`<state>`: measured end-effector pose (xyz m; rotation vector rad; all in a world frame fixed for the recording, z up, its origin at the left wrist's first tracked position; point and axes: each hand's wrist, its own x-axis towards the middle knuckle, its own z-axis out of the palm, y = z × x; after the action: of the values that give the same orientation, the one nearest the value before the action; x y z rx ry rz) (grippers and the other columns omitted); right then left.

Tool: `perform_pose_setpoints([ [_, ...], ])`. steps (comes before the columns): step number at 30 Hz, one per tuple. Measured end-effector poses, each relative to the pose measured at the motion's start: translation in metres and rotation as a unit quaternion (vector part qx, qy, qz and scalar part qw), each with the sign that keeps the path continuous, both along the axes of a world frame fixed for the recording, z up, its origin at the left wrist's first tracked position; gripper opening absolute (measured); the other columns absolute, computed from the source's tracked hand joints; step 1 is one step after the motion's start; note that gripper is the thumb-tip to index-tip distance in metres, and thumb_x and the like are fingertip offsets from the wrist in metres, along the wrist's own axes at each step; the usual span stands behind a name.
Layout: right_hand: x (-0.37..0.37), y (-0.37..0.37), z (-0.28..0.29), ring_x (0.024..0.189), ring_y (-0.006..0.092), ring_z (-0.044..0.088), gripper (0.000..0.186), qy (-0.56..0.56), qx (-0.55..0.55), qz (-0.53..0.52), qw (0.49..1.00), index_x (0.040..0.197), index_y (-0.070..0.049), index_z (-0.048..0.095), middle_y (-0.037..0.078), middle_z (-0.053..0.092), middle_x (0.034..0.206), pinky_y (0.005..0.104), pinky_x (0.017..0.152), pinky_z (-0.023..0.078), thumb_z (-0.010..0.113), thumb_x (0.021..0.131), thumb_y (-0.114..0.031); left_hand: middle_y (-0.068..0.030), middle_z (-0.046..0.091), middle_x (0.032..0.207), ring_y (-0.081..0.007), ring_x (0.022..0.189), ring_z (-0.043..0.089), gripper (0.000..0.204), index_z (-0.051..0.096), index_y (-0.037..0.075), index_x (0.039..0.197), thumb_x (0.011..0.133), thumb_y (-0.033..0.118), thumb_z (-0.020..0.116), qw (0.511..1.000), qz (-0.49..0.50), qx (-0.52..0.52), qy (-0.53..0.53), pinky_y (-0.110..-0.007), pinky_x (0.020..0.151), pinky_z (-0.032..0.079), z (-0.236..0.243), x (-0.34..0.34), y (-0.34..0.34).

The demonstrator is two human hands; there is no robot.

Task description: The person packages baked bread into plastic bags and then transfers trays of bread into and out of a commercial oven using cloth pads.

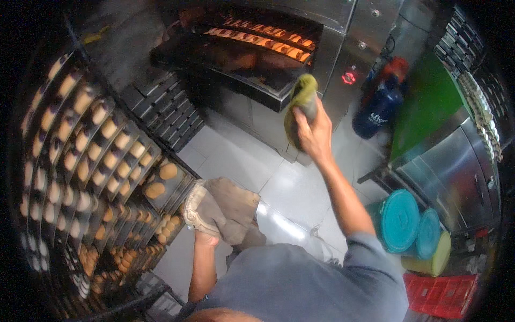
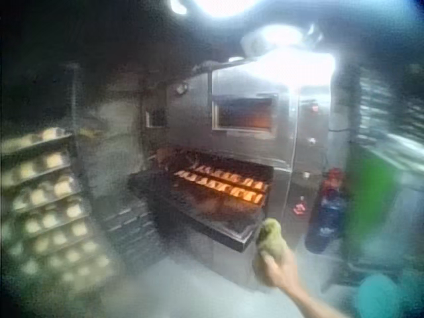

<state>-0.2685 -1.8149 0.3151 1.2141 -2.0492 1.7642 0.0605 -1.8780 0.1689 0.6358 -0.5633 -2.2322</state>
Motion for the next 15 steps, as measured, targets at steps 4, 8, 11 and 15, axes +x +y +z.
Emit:
perform_pose_setpoints([
  [4,-0.086,-0.114,-0.002,0.113,0.0414,0.054,0.057,0.225,0.244,-0.057,0.942,0.133,-0.001,0.046,0.026,0.056,0.122,0.0429,0.097,0.043,0.062,0.085,-0.028,-0.0050,0.050,0.130,-0.0198,0.119,0.049,0.049,0.042,0.007,0.136,0.097,0.036,0.049,0.994,-0.038,-0.079,-0.071,-0.036,0.100,0.043,0.012,-0.048,-0.054],
  [8,-0.125,-0.192,-0.073,0.133,0.0390,0.035,0.071,0.251,0.413,0.003,0.875,0.139,-0.002,0.041,0.022,0.038,0.144,0.0487,0.110,0.027,0.057,0.087,-0.047,-0.0071,0.048,0.133,-0.0222,0.120,0.049,0.051,0.040,0.005,0.137,0.099,0.039,0.045,0.992,-0.075,-0.091,-0.054,-0.036,0.101,0.042,0.015,-0.073,-0.107],
  [11,-0.134,-0.202,-0.076,0.141,0.0374,0.021,0.083,0.197,0.461,0.041,0.864,0.145,-0.004,0.032,0.018,0.025,0.153,0.0505,0.114,0.016,0.049,0.086,-0.060,-0.0084,0.049,0.132,-0.0235,0.119,0.050,0.051,0.040,0.004,0.137,0.099,0.039,0.043,0.994,-0.069,-0.010,-0.083,-0.036,0.100,0.043,0.019,-0.090,-0.129],
  [15,-0.146,-0.209,-0.054,0.142,0.0377,0.017,0.094,0.166,0.522,0.056,0.835,0.148,-0.005,0.024,0.018,0.021,0.154,0.0522,0.114,0.016,0.048,0.083,-0.068,-0.0084,0.055,0.124,-0.0239,0.112,0.055,0.048,0.043,0.006,0.135,0.099,0.038,0.042,0.985,-0.112,-0.009,-0.127,-0.036,0.093,0.047,0.024,-0.141,-0.150],
])
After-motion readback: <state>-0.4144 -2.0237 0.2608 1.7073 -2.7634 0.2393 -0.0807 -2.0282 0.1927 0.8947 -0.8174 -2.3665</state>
